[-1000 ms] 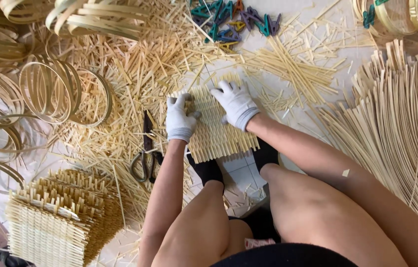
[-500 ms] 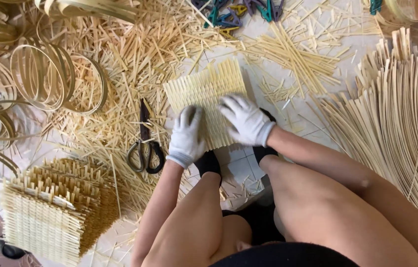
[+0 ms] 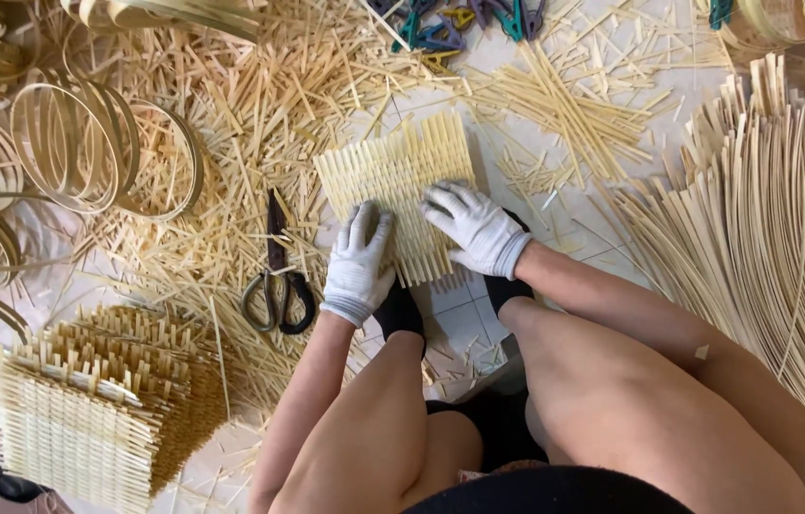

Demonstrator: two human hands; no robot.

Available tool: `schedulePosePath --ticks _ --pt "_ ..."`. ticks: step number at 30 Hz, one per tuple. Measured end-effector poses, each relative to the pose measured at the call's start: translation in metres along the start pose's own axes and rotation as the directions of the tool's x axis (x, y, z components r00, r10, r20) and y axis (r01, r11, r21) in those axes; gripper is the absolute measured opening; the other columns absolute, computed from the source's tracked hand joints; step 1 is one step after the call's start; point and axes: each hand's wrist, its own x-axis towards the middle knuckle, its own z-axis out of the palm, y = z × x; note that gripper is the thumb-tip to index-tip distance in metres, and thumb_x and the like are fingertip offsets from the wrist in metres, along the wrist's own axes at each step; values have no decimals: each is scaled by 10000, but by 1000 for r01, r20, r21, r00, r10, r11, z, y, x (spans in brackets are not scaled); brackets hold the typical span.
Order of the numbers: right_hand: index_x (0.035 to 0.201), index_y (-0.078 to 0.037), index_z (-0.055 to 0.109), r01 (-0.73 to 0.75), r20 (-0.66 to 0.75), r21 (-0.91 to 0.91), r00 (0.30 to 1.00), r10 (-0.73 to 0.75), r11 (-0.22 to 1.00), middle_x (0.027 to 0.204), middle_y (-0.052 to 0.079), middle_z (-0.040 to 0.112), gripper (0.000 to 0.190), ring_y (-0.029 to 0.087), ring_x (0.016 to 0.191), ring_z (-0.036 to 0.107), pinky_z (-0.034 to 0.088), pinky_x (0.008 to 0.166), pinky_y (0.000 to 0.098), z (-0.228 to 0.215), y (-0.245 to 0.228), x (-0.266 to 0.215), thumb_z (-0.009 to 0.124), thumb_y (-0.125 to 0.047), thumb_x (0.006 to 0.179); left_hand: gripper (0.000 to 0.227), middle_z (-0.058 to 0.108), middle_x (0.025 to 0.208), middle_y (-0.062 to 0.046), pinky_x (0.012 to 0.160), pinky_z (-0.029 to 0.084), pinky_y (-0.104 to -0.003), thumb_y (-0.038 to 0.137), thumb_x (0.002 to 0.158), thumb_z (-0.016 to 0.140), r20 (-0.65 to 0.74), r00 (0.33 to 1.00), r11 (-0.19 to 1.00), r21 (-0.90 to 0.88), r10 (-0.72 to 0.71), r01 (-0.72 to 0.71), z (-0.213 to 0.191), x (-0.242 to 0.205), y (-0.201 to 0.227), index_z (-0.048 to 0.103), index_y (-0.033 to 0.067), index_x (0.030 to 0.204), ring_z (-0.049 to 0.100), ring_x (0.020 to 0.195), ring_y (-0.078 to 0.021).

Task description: Weaving bamboo strips to create a circular base and trimming excess material with shears.

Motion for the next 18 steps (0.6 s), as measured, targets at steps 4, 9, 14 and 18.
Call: schedulePosePath --ticks 4,9,14,18 --pt "1510 -85 416 13 45 23 999 -14 1000 1546 162 373 999 373 1427 363 306 1189 483 -9 8 4 868 -336 655 1005 309 1578 -230 1192 311 -490 239 632 826 104 995 1000 -18 -9 11 -25 7 13 392 113 1529 314 1452 -441" --pt "1522 -97 386 50 63 -4 997 -49 999 1566 148 363 1065 358 1448 353 301 1208 484 -1 15 3 890 -362 622 925 347 1484 -299 1115 353 -551 458 800 835 177 980 996 45 -87 80 -49 22 40 374 221 1566 383 1328 -470" --pt "1484 -132 433 -62 37 46 998 60 997 1537 148 397 985 361 1415 400 348 1181 485 -27 16 -14 889 -388 650 866 389 1447 -272 1047 417 -535 446 783 810 107 975 955 248 -195 164 -8 30 46 415 360 1549 406 1335 -448" --pt "1455 -119 473 -522 108 330 849 518 787 1338 170 606 860 331 1195 607 490 1014 437 8 37 -60 855 -399 737 875 404 1409 -285 997 435 -527 413 742 812 77 979 939 305 -190 158 -4 28 51 415 343 1519 411 1303 -471"
